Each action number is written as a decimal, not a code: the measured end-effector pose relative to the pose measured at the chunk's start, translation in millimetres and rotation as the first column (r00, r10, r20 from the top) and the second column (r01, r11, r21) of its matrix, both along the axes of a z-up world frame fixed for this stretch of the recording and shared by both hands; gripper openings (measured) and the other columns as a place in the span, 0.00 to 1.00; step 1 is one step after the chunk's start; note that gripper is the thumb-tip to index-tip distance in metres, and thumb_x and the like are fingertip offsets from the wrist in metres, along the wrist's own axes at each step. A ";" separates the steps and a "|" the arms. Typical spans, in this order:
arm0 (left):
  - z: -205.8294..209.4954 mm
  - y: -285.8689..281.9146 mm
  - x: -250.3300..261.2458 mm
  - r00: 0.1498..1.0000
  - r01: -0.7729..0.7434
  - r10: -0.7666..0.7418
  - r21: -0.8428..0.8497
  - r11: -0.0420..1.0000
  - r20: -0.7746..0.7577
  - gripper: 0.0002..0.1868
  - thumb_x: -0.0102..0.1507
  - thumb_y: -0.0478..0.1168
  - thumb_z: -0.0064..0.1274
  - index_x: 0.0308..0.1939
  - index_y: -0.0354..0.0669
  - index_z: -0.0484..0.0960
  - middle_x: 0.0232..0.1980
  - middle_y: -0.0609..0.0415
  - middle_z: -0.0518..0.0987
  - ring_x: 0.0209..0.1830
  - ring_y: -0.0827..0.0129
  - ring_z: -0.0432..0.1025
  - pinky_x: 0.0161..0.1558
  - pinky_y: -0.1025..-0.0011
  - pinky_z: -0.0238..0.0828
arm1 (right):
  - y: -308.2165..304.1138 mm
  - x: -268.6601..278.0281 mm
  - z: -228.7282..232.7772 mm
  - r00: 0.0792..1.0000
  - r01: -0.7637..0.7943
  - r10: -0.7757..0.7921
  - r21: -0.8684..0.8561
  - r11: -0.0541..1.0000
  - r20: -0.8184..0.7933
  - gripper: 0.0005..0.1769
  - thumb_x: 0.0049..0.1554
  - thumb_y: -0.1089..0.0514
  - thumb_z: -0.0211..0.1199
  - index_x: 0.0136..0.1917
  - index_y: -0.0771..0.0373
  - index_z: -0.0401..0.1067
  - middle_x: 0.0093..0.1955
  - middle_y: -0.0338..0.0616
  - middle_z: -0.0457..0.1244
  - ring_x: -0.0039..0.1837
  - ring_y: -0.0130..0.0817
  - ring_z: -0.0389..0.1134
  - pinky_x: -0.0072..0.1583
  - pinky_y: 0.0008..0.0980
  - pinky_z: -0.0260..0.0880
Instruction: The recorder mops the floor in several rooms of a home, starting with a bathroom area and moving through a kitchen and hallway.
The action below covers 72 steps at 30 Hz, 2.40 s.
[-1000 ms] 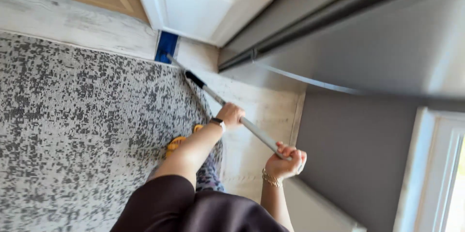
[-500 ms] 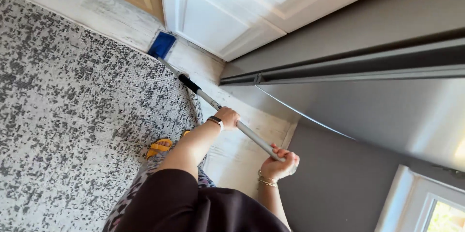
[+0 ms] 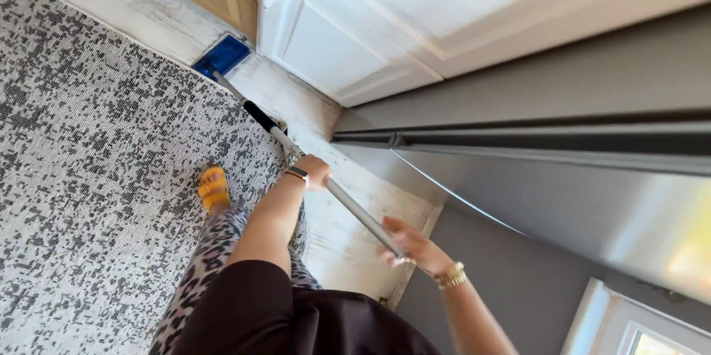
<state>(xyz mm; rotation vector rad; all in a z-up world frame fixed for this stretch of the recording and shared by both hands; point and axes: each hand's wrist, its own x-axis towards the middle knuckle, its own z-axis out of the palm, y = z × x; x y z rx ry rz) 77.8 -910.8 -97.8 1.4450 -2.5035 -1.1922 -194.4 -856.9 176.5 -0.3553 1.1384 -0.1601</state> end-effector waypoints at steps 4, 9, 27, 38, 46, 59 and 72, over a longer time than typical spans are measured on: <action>6.5 -6.0 15.1 1.000 -0.003 0.003 0.018 1.000 0.019 0.10 0.55 0.46 0.53 0.33 0.49 0.87 0.37 0.45 0.84 0.43 0.50 0.80 0.51 0.52 0.75 | -16.6 8.6 -49.3 0.837 -0.521 0.511 -0.001 0.853 -0.198 0.40 0.62 0.50 0.59 0.82 0.52 0.47 0.39 0.39 0.62 0.33 0.26 0.63 0.32 0.27 0.62; -3.6 -24.2 84.1 0.995 -0.095 0.094 0.013 0.995 0.034 0.10 0.53 0.46 0.56 0.32 0.49 0.87 0.37 0.43 0.84 0.44 0.48 0.79 0.52 0.52 0.74 | -38.6 100.3 -52.5 0.760 -0.572 0.557 0.063 0.818 -0.335 0.37 0.63 0.51 0.57 0.82 0.45 0.50 0.30 0.34 0.59 0.24 0.21 0.54 0.24 0.25 0.51; 14.7 -96.4 352.0 0.775 -0.632 0.622 -0.144 0.761 -0.113 0.15 0.50 0.47 0.65 0.37 0.50 0.81 0.44 0.54 0.80 0.58 0.56 0.71 0.64 0.44 0.60 | -185.2 405.6 -62.5 0.758 -0.587 0.597 0.122 0.800 -0.263 0.38 0.63 0.46 0.58 0.82 0.41 0.47 0.28 0.35 0.57 0.22 0.23 0.53 0.24 0.27 0.48; 4.5 -145.8 481.1 0.603 -0.795 0.774 -0.230 0.561 -0.196 0.09 0.52 0.39 0.60 0.35 0.51 0.80 0.44 0.56 0.79 0.59 0.59 0.70 0.62 0.48 0.61 | -257.7 550.2 -80.0 0.737 -0.643 0.641 0.069 0.763 -0.216 0.38 0.64 0.47 0.56 0.83 0.46 0.46 0.27 0.36 0.58 0.19 0.25 0.55 0.21 0.28 0.51; -9.8 -212.5 598.4 0.524 -0.848 0.817 -0.237 0.475 -0.238 0.06 0.55 0.38 0.57 0.35 0.50 0.79 0.41 0.55 0.78 0.54 0.60 0.72 0.47 0.58 0.75 | -344.1 659.2 -110.2 0.767 -0.619 0.624 0.081 0.781 -0.152 0.34 0.65 0.47 0.57 0.80 0.48 0.49 0.27 0.38 0.59 0.19 0.26 0.54 0.21 0.28 0.50; -21.9 -269.2 838.8 0.419 -0.906 0.908 -0.068 0.418 -0.004 0.12 0.56 0.37 0.59 0.43 0.52 0.80 0.61 0.59 0.76 0.77 0.61 0.56 0.55 0.55 0.74 | -406.1 908.1 -134.4 0.715 -0.694 0.697 0.062 0.717 -0.057 0.27 0.66 0.43 0.56 0.73 0.48 0.54 0.27 0.37 0.57 0.21 0.26 0.55 0.23 0.30 0.55; -23.2 -285.7 1121.6 0.403 -0.914 0.909 -0.084 0.396 -0.106 0.11 0.53 0.38 0.63 0.37 0.52 0.79 0.58 0.55 0.76 0.75 0.57 0.59 0.56 0.54 0.74 | -415.5 1205.5 -98.0 0.706 -0.698 0.700 0.056 0.714 -0.108 0.26 0.64 0.43 0.56 0.72 0.46 0.58 0.27 0.37 0.57 0.20 0.26 0.55 0.23 0.29 0.55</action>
